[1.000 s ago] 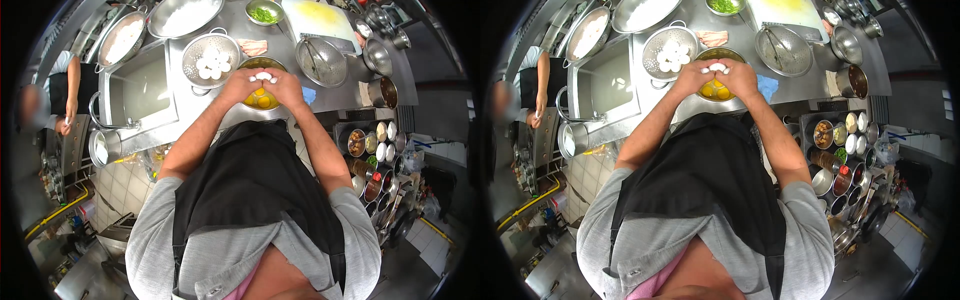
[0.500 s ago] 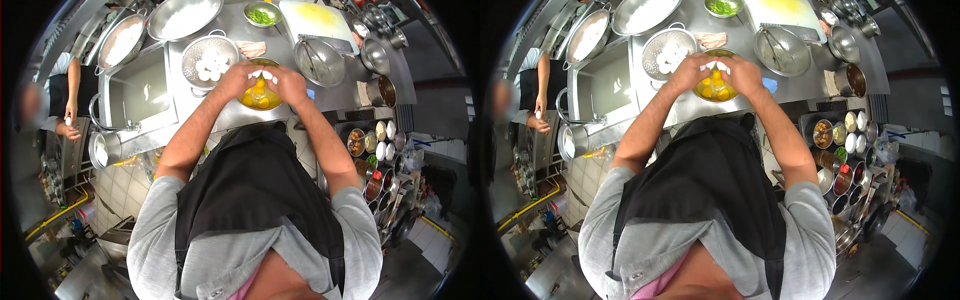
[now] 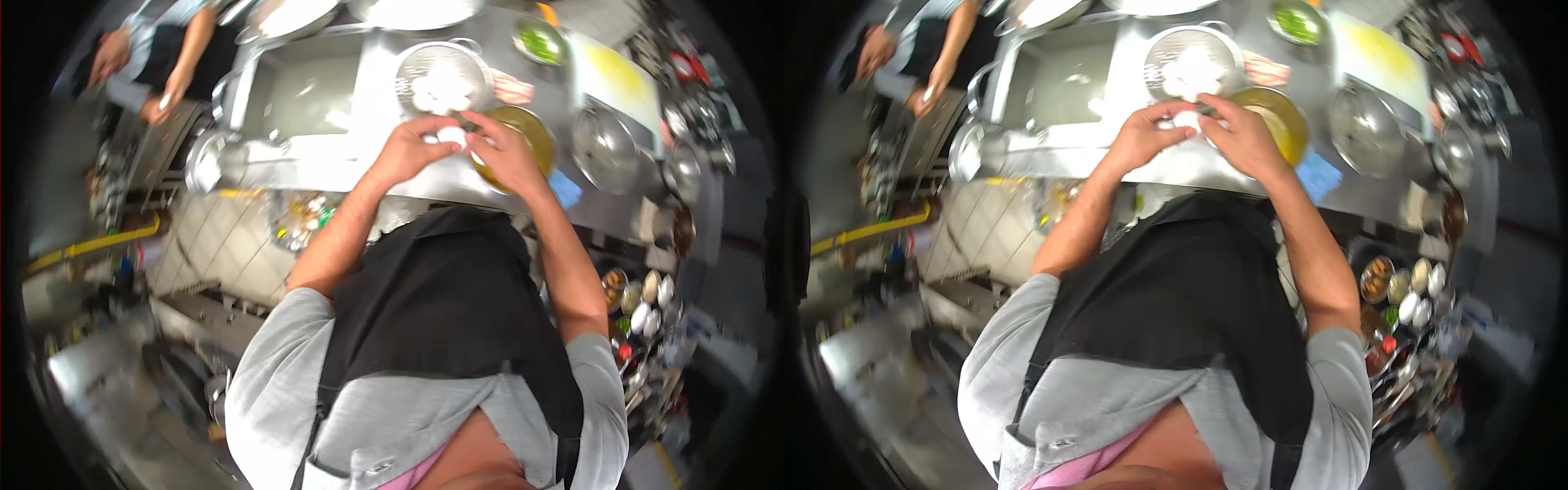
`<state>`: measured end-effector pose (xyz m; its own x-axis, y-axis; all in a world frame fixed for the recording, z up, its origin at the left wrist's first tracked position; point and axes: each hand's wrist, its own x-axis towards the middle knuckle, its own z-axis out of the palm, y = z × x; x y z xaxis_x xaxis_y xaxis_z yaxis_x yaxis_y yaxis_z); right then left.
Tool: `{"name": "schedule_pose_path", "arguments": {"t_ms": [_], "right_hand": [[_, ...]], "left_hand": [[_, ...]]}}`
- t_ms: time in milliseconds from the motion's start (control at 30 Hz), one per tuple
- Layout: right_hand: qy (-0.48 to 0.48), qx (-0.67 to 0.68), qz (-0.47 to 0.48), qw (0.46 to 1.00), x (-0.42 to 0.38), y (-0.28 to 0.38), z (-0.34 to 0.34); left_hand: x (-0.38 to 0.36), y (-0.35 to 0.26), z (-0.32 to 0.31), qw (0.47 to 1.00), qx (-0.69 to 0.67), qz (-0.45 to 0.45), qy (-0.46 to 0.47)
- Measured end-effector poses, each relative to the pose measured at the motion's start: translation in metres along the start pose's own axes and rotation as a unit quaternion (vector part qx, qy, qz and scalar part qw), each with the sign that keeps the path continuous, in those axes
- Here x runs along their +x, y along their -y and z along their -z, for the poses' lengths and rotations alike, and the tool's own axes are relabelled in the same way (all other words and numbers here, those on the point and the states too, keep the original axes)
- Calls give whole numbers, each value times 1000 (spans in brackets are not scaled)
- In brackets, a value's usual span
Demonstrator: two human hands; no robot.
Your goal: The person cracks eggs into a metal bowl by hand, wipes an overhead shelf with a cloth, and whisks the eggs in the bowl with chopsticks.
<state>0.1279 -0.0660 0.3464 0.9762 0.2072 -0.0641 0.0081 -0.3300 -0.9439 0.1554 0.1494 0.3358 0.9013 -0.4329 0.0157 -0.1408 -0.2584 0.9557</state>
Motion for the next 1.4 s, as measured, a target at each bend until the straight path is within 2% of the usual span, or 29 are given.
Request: {"name": "schedule_pose_path", "arguments": {"t_ms": [33,67,200,267,333,367,400,467,500,533,600,633,667,700,767,833,867,933,967,1067,1100,1200,1233,1333,1400], "right_hand": [[34,23,-11,999,2,11,-12],[64,41,-26,997,3,19,-22],[35,165,-44,985,6,18,-35],[-5,231,-78,970,5,2,-19],[-58,247,-119,960,-3,-2,-2],[-84,274,-130,949,-6,-14,7],[-114,298,-139,938,-11,-27,19],[-138,329,-102,929,-22,-57,35],[-160,333,-86,925,-30,-68,41],[-180,335,-70,922,-38,-77,49],[-190,311,-77,928,-51,-83,60],[-197,295,-89,931,-54,-83,62],[-203,281,-102,933,-57,-82,62],[-204,264,-102,937,-60,-80,63],[-199,238,-102,945,-63,-68,64],[-195,215,-91,953,-67,-62,66],[-212,193,-70,955,-68,-58,65],[-247,146,-30,958,-67,-45,61],[-299,96,-10,949,-69,-32,58],[-385,-87,102,913,-83,19,52],[-418,-78,131,896,-83,15,43],[-328,-327,195,865,-69,-3,44],[-306,-278,154,897,-68,-9,40],[-340,-163,116,919,-74,-5,39],[-348,39,45,935,-66,-23,44]], "left_hand": [[-22,-14,15,991,-34,129,9],[-44,-15,26,983,-56,172,-11],[-143,32,75,935,-146,279,-163],[-185,57,106,914,-113,307,-241],[-213,84,130,902,12,295,-315],[-238,126,151,871,175,314,-334],[-252,160,166,819,331,321,-341],[-234,132,166,841,189,321,-391],[-216,114,156,858,76,305,-407],[-194,89,142,868,23,313,-386],[-157,77,113,907,-85,278,-306],[-135,79,96,920,-195,226,-253],[-110,52,76,908,-292,232,-192],[-89,51,61,897,-383,199,-99],[-46,37,21,880,-451,150,19],[-8,20,-17,885,-442,117,89],[9,19,-34,910,-379,136,96],[34,6,-63,968,-212,108,85],[40,4,-77,979,-171,79,80],[50,3,-109,989,-143,-1,43],[51,1,-114,989,-142,-18,40],[56,6,-125,982,-182,-17,36],[57,9,-126,993,-109,-30,27],[56,8,-122,988,-154,-7,30],[54,13,-122,987,-159,-27,24]]}}
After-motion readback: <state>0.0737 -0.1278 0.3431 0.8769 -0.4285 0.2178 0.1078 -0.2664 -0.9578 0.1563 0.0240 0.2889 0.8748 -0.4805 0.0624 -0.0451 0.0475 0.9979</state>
